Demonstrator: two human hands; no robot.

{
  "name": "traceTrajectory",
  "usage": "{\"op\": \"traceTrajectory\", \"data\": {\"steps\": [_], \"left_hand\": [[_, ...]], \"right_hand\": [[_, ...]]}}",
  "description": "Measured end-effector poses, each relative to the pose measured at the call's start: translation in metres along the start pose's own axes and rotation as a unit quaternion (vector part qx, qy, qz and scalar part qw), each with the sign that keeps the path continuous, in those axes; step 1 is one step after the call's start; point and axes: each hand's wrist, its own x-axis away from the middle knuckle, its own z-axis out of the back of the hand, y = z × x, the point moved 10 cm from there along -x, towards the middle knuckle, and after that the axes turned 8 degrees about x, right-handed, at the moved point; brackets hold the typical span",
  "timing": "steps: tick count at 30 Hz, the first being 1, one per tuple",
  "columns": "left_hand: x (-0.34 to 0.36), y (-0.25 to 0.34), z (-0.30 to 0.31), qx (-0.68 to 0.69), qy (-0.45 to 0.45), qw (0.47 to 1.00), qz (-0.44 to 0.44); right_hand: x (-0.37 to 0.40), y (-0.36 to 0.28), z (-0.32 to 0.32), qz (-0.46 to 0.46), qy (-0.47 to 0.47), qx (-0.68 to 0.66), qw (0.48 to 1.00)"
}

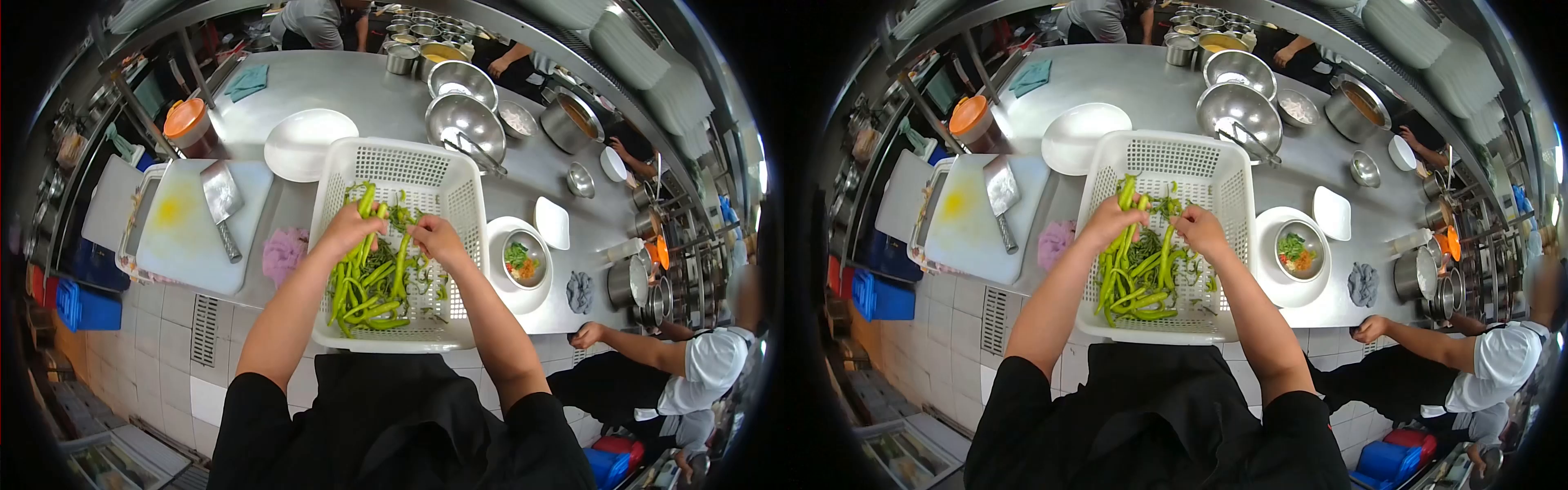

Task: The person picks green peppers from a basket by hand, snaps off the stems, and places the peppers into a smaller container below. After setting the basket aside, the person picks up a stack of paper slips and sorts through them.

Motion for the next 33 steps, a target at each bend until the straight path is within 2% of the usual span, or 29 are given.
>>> {"op": "traceTrajectory", "data": {"steps": [1, 5, 9, 11, 12, 14, 15, 17, 19, 21, 22, 23, 24, 25, 27, 29, 33], "left_hand": [[0.0, -0.001, -0.007, -0.085, -0.007, 0.996, 0.001], [0.005, -0.008, -0.027, -0.131, -0.019, 0.991, 0.01], [0.004, -0.005, -0.029, -0.15, -0.04, 0.987, -0.047], [0.004, -0.006, -0.029, -0.147, -0.052, 0.986, -0.051], [0.005, -0.004, -0.031, -0.144, -0.064, 0.986, -0.055], [0.006, -0.002, -0.029, -0.155, -0.061, 0.985, -0.047], [0.006, -0.002, -0.027, -0.166, -0.057, 0.984, -0.038], [0.006, 0.0, -0.027, -0.14, -0.062, 0.987, -0.04], [0.008, 0.007, -0.029, -0.115, -0.067, 0.99, -0.042], [0.014, 0.015, -0.021, -0.082, -0.012, 0.996, -0.032], [0.014, 0.014, -0.013, -0.084, 0.018, 0.996, -0.016], [0.012, 0.012, -0.01, -0.083, 0.019, 0.996, -0.014], [0.009, 0.012, -0.005, -0.006, 0.024, 0.999, -0.025], [0.007, 0.012, -0.001, 0.072, 0.028, 0.996, -0.037], [0.003, 0.009, 0.005, 0.089, 0.029, 0.995, -0.038], [0.001, 0.004, 0.005, 0.143, 0.011, 0.99, -0.01], [0.004, 0.004, 0.004, 0.169, 0.042, 0.985, 0.02]], "right_hand": [[-0.001, -0.005, 0.006, 0.02, 0.031, -0.046, 0.998], [0.011, -0.03, 0.019, 0.077, 0.118, -0.132, 0.981], [0.021, -0.039, 0.018, 0.083, 0.131, -0.168, 0.974], [0.026, -0.04, 0.009, 0.05, 0.076, -0.293, 0.952], [0.026, -0.039, 0.01, 0.049, 0.076, -0.292, 0.952], [0.024, -0.036, -0.001, 0.027, 0.004, -0.405, 0.914], [0.025, -0.037, 0.0, 0.026, 0.004, -0.405, 0.914], [0.027, -0.04, -0.006, 0.008, -0.032, -0.483, 0.875], [0.018, -0.032, -0.002, 0.01, -0.037, -0.509, 0.86], [0.007, -0.008, 0.001, 0.007, -0.041, -0.535, 0.844], [0.004, -0.002, 0.029, 0.083, 0.092, -0.216, 0.968], [0.009, -0.01, 0.043, 0.149, 0.21, 0.134, 0.957], [0.022, -0.014, 0.043, 0.1, 0.229, 0.285, 0.925], [0.024, -0.012, 0.039, 0.099, 0.23, 0.284, 0.925], [0.016, 0.01, -0.013, 0.064, -0.016, 0.418, 0.906], [0.035, 0.025, -0.061, 0.044, -0.143, 0.515, 0.844], [0.037, 0.038, -0.084, 0.076, -0.194, 0.512, 0.833]]}}
